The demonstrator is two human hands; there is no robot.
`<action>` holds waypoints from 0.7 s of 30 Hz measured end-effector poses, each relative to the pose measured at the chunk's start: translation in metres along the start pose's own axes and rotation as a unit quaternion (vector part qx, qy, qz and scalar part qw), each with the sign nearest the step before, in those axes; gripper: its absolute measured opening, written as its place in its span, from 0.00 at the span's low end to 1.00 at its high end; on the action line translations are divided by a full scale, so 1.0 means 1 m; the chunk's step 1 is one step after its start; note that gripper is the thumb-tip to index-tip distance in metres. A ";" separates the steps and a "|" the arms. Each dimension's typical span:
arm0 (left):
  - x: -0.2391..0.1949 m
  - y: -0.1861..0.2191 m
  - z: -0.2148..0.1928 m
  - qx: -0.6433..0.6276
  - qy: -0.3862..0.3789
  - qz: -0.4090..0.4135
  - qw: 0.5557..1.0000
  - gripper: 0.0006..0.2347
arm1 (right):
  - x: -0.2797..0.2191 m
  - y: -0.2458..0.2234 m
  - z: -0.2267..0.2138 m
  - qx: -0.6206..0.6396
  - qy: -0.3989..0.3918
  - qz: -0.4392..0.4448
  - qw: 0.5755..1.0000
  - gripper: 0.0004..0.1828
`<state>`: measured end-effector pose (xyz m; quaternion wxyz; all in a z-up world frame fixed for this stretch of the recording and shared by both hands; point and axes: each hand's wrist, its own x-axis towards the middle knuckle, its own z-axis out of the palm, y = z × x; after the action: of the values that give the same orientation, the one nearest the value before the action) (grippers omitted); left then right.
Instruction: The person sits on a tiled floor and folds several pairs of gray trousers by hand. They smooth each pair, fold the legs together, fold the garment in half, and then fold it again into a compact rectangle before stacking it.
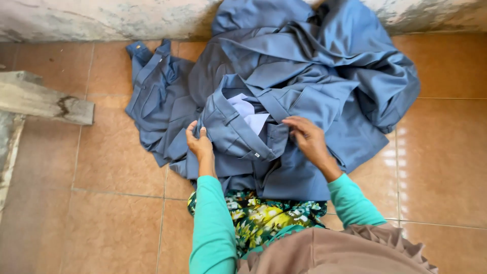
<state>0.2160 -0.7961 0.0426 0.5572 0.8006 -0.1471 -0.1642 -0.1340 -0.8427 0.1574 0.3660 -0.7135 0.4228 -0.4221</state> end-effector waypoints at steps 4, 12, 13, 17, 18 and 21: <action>-0.011 0.008 -0.045 0.111 -0.062 0.005 0.992 0.18 | -0.005 0.015 -0.027 -0.142 -0.061 -0.120 0.981 0.34; -0.195 0.113 -0.069 0.287 -0.356 0.466 0.757 0.32 | -0.014 0.065 -0.036 -0.423 -0.119 -0.160 0.884 0.35; -0.195 0.096 -0.065 0.286 -0.355 0.465 0.759 0.32 | -0.010 0.068 -0.035 -0.423 -0.120 -0.161 0.883 0.35; -0.186 0.060 -0.058 0.331 -0.356 0.476 0.733 0.17 | 0.018 0.041 -0.046 -0.368 -0.176 -0.088 0.909 0.19; -0.181 0.058 -0.061 0.282 -0.337 0.484 0.757 0.10 | 0.027 0.024 -0.050 -0.320 -0.234 -0.004 0.918 0.16; -0.160 0.125 -0.100 0.078 -0.387 0.326 0.859 0.07 | 0.064 -0.013 -0.042 -0.185 -0.251 0.065 0.948 0.12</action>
<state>0.1073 -0.6865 0.2090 0.4124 0.6196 -0.6163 -0.2574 -0.1504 -0.9030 0.2036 0.3486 -0.8226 0.4330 -0.1194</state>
